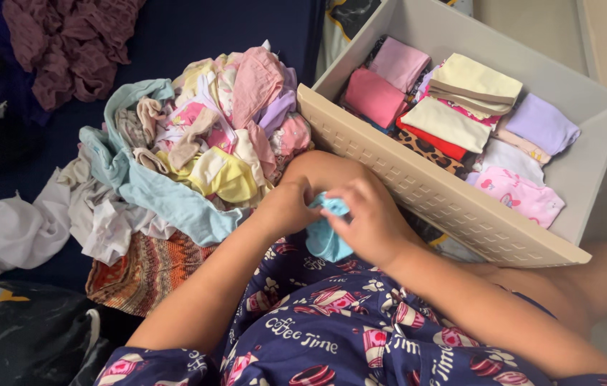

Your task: The person picks up clothing items from a pile, folds them one at a time, and places them into a storage container.

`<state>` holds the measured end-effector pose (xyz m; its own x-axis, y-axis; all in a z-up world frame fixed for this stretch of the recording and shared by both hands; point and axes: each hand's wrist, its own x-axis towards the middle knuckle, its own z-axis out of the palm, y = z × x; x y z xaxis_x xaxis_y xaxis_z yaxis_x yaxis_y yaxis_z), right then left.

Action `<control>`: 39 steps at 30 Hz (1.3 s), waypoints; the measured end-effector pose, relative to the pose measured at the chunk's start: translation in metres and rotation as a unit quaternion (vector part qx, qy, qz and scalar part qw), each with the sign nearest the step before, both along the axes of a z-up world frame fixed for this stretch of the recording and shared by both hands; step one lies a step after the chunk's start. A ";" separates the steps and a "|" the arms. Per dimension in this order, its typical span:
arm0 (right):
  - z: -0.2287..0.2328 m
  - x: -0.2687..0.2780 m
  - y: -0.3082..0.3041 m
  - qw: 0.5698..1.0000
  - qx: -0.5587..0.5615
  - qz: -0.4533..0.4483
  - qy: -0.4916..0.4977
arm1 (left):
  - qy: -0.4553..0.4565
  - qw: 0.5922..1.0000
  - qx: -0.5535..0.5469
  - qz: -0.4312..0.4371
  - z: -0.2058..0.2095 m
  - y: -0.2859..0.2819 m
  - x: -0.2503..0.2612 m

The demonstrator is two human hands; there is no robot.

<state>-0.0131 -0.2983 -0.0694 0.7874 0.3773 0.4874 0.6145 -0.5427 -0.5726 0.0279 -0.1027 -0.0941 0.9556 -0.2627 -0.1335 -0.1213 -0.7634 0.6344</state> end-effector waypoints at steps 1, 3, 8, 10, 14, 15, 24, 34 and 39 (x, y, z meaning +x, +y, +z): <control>-0.001 -0.006 0.005 1.000 0.005 0.016 0.009 | -0.007 0.999 -0.038 0.025 -0.002 0.000 -0.001; -0.004 -0.010 0.007 0.998 0.004 0.056 0.008 | 0.121 0.986 -0.103 0.059 -0.007 0.001 -0.003; -0.012 -0.012 0.003 0.989 -0.049 0.133 -0.041 | 0.244 0.902 -0.341 0.099 -0.029 0.005 -0.016; -0.014 -0.011 0.003 0.988 -0.073 0.124 -0.053 | 0.298 0.840 -0.437 0.120 -0.036 0.005 -0.018; -0.007 -0.010 -0.003 0.994 -0.065 0.086 -0.011 | 0.310 0.771 -0.544 0.119 -0.035 0.011 -0.026; -0.003 -0.006 -0.007 0.996 -0.046 0.071 -0.024 | 0.300 0.748 -0.585 0.090 -0.033 0.012 -0.029; 0.013 0.009 -0.026 0.869 0.399 0.082 0.280 | 0.126 0.754 -0.645 0.009 0.016 -0.045 -0.048; 0.018 0.000 -0.031 0.861 0.369 0.086 0.339 | -0.207 0.889 -0.400 0.088 0.006 -0.071 -0.020; 0.020 0.001 -0.029 0.798 0.478 0.057 0.362 | -0.249 0.898 -0.362 0.040 0.027 -0.075 -0.018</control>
